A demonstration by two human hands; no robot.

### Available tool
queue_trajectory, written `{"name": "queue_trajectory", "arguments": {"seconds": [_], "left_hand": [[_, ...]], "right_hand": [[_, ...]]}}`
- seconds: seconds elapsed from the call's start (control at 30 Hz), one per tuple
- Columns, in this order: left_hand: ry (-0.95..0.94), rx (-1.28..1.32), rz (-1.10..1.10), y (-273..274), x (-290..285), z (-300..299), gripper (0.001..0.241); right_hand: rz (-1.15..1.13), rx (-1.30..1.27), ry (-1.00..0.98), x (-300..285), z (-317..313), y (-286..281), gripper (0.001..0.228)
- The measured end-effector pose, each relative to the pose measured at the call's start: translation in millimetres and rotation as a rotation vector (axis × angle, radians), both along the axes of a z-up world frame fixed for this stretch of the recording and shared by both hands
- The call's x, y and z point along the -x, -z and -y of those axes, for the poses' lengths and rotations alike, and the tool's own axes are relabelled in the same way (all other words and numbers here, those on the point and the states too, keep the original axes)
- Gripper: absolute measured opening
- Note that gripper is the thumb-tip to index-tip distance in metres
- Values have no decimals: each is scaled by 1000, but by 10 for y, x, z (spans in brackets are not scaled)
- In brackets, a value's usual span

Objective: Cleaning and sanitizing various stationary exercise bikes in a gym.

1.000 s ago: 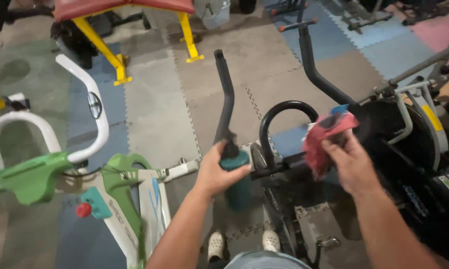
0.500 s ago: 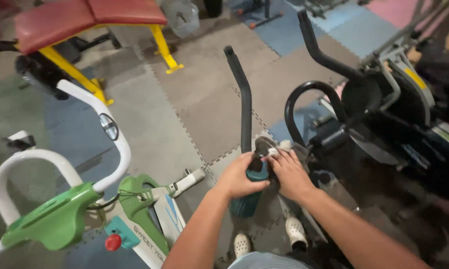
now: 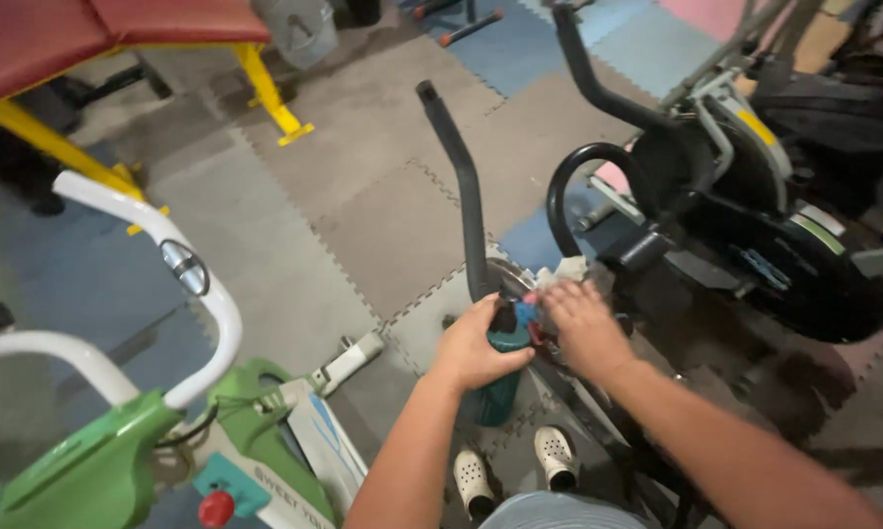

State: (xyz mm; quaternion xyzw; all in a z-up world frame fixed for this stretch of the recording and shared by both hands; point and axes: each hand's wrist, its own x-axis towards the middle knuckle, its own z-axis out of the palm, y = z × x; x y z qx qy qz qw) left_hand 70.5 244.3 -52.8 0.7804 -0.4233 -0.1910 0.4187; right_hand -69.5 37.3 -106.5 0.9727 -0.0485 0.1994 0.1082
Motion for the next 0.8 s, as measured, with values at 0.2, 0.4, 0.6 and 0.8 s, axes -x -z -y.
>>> {"name": "queue_trajectory", "arguments": {"seconds": [0.2,0.4,0.6,0.8], "left_hand": [[-18,-4,-35,-121,56,1,81],[-244,209,12,-101,356,-161,81],[-400,218,38,-50,485,-365,77],[-473,209,110,-114,629,-306,71]], "right_hand": [[-143,-63,-199,-128,153,-80,65],[-340,-315,-78,-8,433,-454,73],[52,-1462,-31,-370,74,-713,69],[-456,-1194,335,-1142,-506,-520,80]]}}
